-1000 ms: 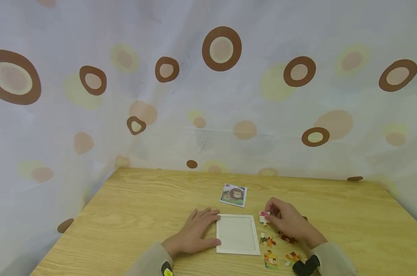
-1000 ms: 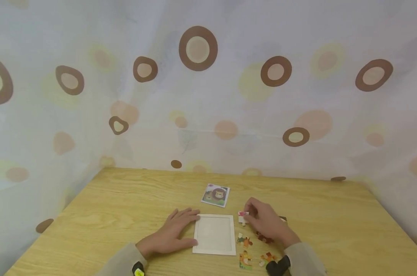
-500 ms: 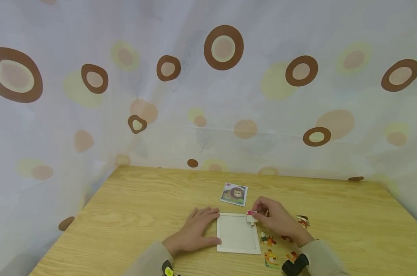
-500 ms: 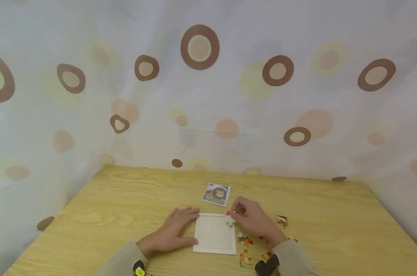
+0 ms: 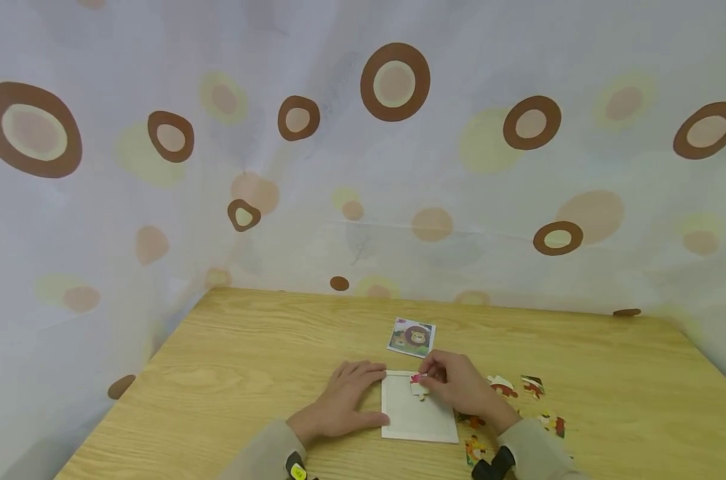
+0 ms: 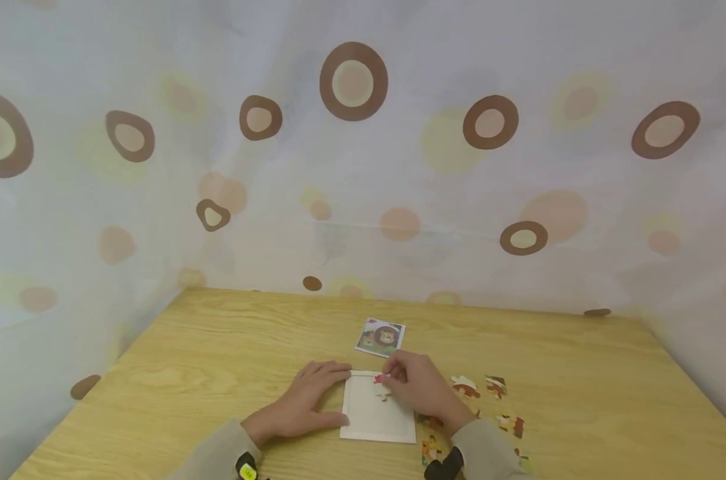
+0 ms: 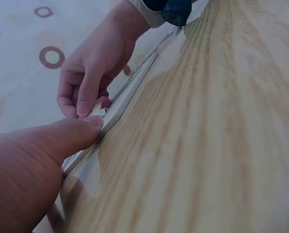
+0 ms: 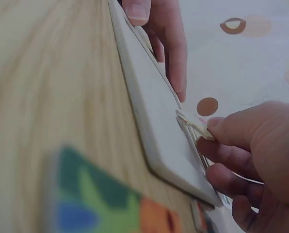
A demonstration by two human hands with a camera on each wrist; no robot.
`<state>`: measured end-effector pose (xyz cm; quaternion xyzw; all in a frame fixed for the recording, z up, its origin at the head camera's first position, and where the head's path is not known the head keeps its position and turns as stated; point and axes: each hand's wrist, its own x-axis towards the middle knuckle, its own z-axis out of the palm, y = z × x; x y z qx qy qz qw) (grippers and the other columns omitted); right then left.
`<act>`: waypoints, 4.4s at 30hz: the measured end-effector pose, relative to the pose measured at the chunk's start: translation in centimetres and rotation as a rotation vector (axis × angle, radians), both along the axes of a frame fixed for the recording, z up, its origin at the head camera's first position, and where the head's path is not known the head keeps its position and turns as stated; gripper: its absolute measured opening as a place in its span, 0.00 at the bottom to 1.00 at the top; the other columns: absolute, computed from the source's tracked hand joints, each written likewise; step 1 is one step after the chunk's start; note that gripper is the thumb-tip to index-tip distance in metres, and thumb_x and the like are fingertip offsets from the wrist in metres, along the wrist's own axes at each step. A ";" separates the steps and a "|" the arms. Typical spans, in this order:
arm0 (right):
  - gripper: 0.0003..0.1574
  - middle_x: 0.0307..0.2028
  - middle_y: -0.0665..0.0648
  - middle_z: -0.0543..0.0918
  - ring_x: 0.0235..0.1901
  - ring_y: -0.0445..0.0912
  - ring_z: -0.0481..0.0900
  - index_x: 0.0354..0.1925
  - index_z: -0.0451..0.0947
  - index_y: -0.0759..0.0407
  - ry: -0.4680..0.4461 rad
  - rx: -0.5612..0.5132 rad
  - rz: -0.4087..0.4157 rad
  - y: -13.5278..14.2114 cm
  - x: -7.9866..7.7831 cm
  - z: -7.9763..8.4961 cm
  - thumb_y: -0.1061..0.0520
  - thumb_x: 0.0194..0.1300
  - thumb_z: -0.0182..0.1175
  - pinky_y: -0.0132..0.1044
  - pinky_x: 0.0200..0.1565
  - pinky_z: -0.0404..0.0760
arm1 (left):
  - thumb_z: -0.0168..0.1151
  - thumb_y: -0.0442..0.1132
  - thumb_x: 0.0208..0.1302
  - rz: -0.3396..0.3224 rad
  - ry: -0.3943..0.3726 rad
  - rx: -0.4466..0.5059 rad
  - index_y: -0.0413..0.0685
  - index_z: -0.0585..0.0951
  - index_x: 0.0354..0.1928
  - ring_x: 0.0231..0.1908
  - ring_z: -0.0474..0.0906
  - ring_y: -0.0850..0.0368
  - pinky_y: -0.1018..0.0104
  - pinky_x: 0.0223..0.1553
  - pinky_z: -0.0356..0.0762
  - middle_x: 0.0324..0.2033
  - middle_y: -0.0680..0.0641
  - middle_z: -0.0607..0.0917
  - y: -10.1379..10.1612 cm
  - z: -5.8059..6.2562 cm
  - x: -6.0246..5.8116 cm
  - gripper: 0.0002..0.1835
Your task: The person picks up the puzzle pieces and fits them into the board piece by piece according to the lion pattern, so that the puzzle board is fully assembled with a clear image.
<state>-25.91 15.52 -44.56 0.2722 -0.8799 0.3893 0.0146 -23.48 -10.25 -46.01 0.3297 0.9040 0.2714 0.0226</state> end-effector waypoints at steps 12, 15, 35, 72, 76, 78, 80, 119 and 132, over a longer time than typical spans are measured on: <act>0.04 0.21 0.45 0.73 0.21 0.33 0.66 0.31 0.78 0.56 0.053 0.046 -0.055 -2.9 0.0 0.0 0.61 0.60 0.65 0.26 0.23 0.68 | 0.61 0.59 0.61 0.000 0.008 0.012 0.46 0.67 0.68 0.70 0.56 0.45 0.39 0.71 0.44 0.70 0.49 0.66 0.0 0.1 -0.1 0.38; 0.04 0.21 0.45 0.72 0.21 0.33 0.65 0.32 0.77 0.55 0.043 0.070 -0.049 -3.4 0.0 0.2 0.61 0.61 0.64 0.26 0.23 0.67 | 0.61 0.59 0.61 -0.004 -0.001 0.016 0.47 0.67 0.68 0.71 0.56 0.45 0.39 0.71 0.44 0.70 0.49 0.65 0.1 0.2 0.0 0.38; 0.08 0.19 0.46 0.71 0.19 0.36 0.65 0.27 0.75 0.56 0.011 0.154 -0.073 -5.3 0.5 1.1 0.62 0.61 0.64 0.27 0.22 0.64 | 0.61 0.61 0.61 0.009 0.000 -0.003 0.48 0.68 0.68 0.71 0.56 0.47 0.41 0.72 0.45 0.70 0.52 0.66 -0.1 -0.2 -0.1 0.38; 0.18 0.26 0.51 0.73 0.24 0.34 0.65 0.43 0.73 0.64 -0.044 0.069 0.117 -4.1 0.6 1.0 0.60 0.57 0.68 0.26 0.27 0.69 | 0.62 0.60 0.60 0.018 -0.006 0.008 0.47 0.68 0.68 0.71 0.57 0.46 0.39 0.71 0.45 0.70 0.50 0.67 -0.1 0.1 0.2 0.38; 0.19 0.26 0.52 0.73 0.23 0.34 0.66 0.43 0.72 0.64 -0.010 0.054 0.096 -4.1 0.6 1.0 0.61 0.55 0.69 0.26 0.27 0.70 | 0.62 0.60 0.61 0.014 -0.006 0.015 0.47 0.68 0.68 0.71 0.57 0.45 0.39 0.71 0.45 0.70 0.50 0.67 0.0 0.1 0.1 0.38; 0.19 0.26 0.52 0.74 0.23 0.34 0.66 0.42 0.73 0.64 0.005 0.047 0.092 -4.0 0.7 1.0 0.62 0.55 0.70 0.26 0.27 0.70 | 0.62 0.59 0.61 0.016 -0.005 0.017 0.47 0.67 0.68 0.71 0.56 0.45 0.39 0.71 0.45 0.70 0.51 0.67 0.0 0.1 0.1 0.38; 0.18 0.26 0.52 0.74 0.23 0.34 0.66 0.41 0.73 0.64 0.013 0.044 0.097 -4.0 0.7 1.0 0.62 0.55 0.69 0.26 0.27 0.69 | 0.62 0.59 0.60 0.017 -0.003 0.019 0.47 0.68 0.68 0.71 0.57 0.45 0.39 0.71 0.45 0.69 0.50 0.67 0.1 0.1 0.1 0.38; 0.10 0.34 0.51 0.75 0.25 0.34 0.69 0.45 0.74 0.64 -0.027 0.112 0.050 6.4 1.3 3.2 0.61 0.67 0.59 0.30 0.27 0.73 | 0.62 0.60 0.60 0.009 0.029 0.007 0.47 0.67 0.68 0.70 0.57 0.45 0.40 0.71 0.45 0.69 0.49 0.67 -0.1 0.0 0.0 0.39; 0.22 0.40 0.57 0.77 0.38 0.45 0.75 0.47 0.76 0.65 -0.108 0.276 -0.061 10.9 0.3 3.0 0.53 0.59 0.68 0.39 0.38 0.79 | 0.62 0.60 0.60 0.010 0.025 0.046 0.45 0.68 0.68 0.70 0.58 0.43 0.37 0.70 0.45 0.69 0.48 0.68 -0.7 -0.2 0.4 0.39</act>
